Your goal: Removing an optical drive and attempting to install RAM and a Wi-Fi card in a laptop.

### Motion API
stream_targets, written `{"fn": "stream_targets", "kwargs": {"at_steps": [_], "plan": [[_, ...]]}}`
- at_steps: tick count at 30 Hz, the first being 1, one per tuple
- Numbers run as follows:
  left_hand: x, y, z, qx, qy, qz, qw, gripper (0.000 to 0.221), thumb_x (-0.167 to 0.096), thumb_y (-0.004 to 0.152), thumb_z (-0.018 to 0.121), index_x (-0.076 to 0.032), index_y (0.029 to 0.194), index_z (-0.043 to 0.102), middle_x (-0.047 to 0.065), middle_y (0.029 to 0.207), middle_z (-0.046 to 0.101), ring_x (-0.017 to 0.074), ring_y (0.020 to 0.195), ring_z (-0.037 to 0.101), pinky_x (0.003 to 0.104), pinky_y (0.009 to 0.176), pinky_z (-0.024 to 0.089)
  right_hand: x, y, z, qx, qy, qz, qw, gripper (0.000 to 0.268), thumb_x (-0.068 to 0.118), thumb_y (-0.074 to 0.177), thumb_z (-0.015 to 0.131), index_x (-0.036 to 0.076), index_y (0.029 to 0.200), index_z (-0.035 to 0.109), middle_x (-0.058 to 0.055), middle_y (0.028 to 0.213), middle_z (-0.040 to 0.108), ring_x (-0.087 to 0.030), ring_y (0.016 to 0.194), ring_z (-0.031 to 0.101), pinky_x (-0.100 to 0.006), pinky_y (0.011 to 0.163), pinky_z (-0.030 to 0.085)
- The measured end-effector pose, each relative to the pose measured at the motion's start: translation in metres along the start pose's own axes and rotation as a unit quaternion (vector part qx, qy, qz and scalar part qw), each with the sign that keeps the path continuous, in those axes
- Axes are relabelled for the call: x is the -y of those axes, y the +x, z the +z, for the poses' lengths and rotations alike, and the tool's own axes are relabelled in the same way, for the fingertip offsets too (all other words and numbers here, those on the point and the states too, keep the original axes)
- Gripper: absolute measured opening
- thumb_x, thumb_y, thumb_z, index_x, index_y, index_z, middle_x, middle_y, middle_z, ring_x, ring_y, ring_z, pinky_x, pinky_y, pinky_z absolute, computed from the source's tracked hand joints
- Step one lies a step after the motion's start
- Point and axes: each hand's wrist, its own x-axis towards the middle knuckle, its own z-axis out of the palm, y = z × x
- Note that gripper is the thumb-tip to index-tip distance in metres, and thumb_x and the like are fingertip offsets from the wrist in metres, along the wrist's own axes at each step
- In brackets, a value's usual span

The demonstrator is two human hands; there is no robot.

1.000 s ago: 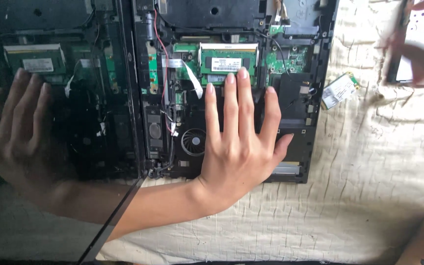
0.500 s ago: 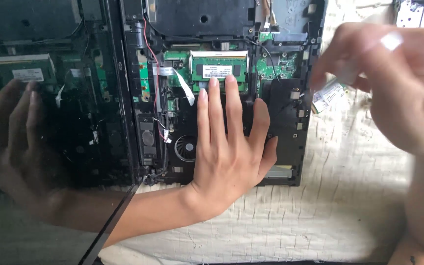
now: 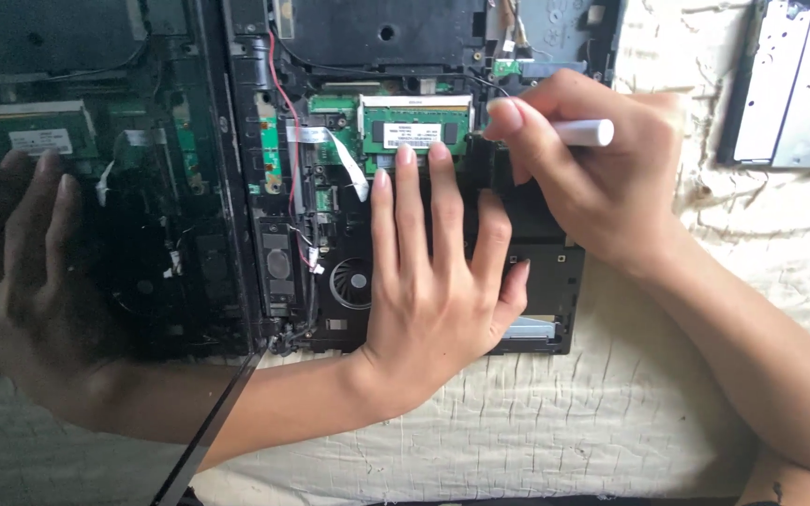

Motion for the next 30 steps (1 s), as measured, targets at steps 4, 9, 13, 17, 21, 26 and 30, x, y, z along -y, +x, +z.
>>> {"fn": "stream_targets", "kwargs": {"at_steps": [4, 9, 13, 17, 21, 26, 30], "plan": [[-0.001, -0.001, 0.000, -0.002, 0.014, -0.007, 1.000, 0.056, -0.038, 0.095, 0.071, 0.005, 0.129, 0.058, 0.042, 0.142, 0.042, 0.0629, 0.135, 0.042, 0.075, 0.114, 0.034, 0.002, 0.000, 0.003, -0.008, -0.011, -0.011, 1.000, 0.019, -0.003, 0.112, 0.065, -0.007, 0.094, 0.070, -0.006, 0.066, 0.059, -0.012, 0.054, 0.047, -0.025, 0.053, 0.037], [-0.001, -0.002, 0.002, -0.003, 0.021, -0.009, 1.000, 0.058, -0.041, 0.094, 0.073, 0.003, 0.129, 0.059, 0.042, 0.144, 0.041, 0.0627, 0.135, 0.041, 0.078, 0.112, 0.033, 0.004, 0.002, 0.004, -0.021, -0.021, -0.033, 0.999, 0.026, -0.004, 0.114, 0.064, -0.007, 0.088, 0.068, -0.005, 0.064, 0.053, -0.012, 0.053, 0.041, -0.027, 0.052, 0.033], [-0.002, -0.001, 0.003, -0.025, 0.017, -0.015, 0.999, 0.054, -0.039, 0.094, 0.071, 0.003, 0.126, 0.059, 0.042, 0.143, 0.042, 0.0623, 0.135, 0.043, 0.077, 0.113, 0.034, 0.008, 0.007, -0.004, 0.000, 0.006, -0.005, 1.000, 0.018, -0.004, 0.118, 0.061, -0.011, 0.101, 0.066, -0.010, 0.072, 0.058, -0.015, 0.059, 0.051, -0.025, 0.055, 0.040], [-0.001, -0.001, 0.007, -0.044, 0.014, -0.012, 0.999, 0.059, -0.040, 0.090, 0.075, 0.002, 0.128, 0.059, 0.043, 0.141, 0.044, 0.0629, 0.132, 0.046, 0.077, 0.110, 0.037, 0.032, 0.018, -0.007, 0.034, 0.020, -0.042, 0.998, 0.012, -0.017, 0.112, 0.072, -0.017, 0.115, 0.060, -0.023, 0.100, 0.073, -0.023, 0.079, 0.071, -0.028, 0.070, 0.055], [0.000, -0.002, 0.010, -0.051, 0.038, -0.007, 0.998, 0.065, -0.042, 0.093, 0.074, 0.001, 0.138, 0.056, 0.038, 0.134, 0.050, 0.0608, 0.129, 0.050, 0.077, 0.108, 0.042, 0.037, 0.034, 0.012, 0.072, -0.028, -0.109, 0.991, 0.012, -0.011, 0.105, 0.080, -0.013, 0.106, 0.069, -0.015, 0.097, 0.075, -0.018, 0.081, 0.070, -0.028, 0.068, 0.052], [0.000, -0.003, 0.010, -0.052, 0.039, -0.006, 0.998, 0.068, -0.043, 0.089, 0.079, 0.002, 0.137, 0.059, 0.040, 0.133, 0.052, 0.0597, 0.128, 0.052, 0.075, 0.110, 0.040, 0.032, 0.033, 0.018, 0.074, -0.027, -0.067, 0.995, 0.009, -0.010, 0.110, 0.076, -0.014, 0.106, 0.069, -0.013, 0.085, 0.070, -0.015, 0.069, 0.063, -0.026, 0.060, 0.047], [-0.001, -0.004, 0.012, -0.046, 0.038, -0.008, 0.998, 0.069, -0.043, 0.090, 0.076, 0.003, 0.137, 0.058, 0.042, 0.134, 0.051, 0.0606, 0.130, 0.050, 0.076, 0.111, 0.037, 0.032, 0.033, 0.019, 0.074, -0.036, -0.069, 0.994, 0.009, -0.009, 0.111, 0.075, -0.014, 0.107, 0.069, -0.014, 0.086, 0.070, -0.016, 0.070, 0.063, -0.026, 0.060, 0.047]]}}
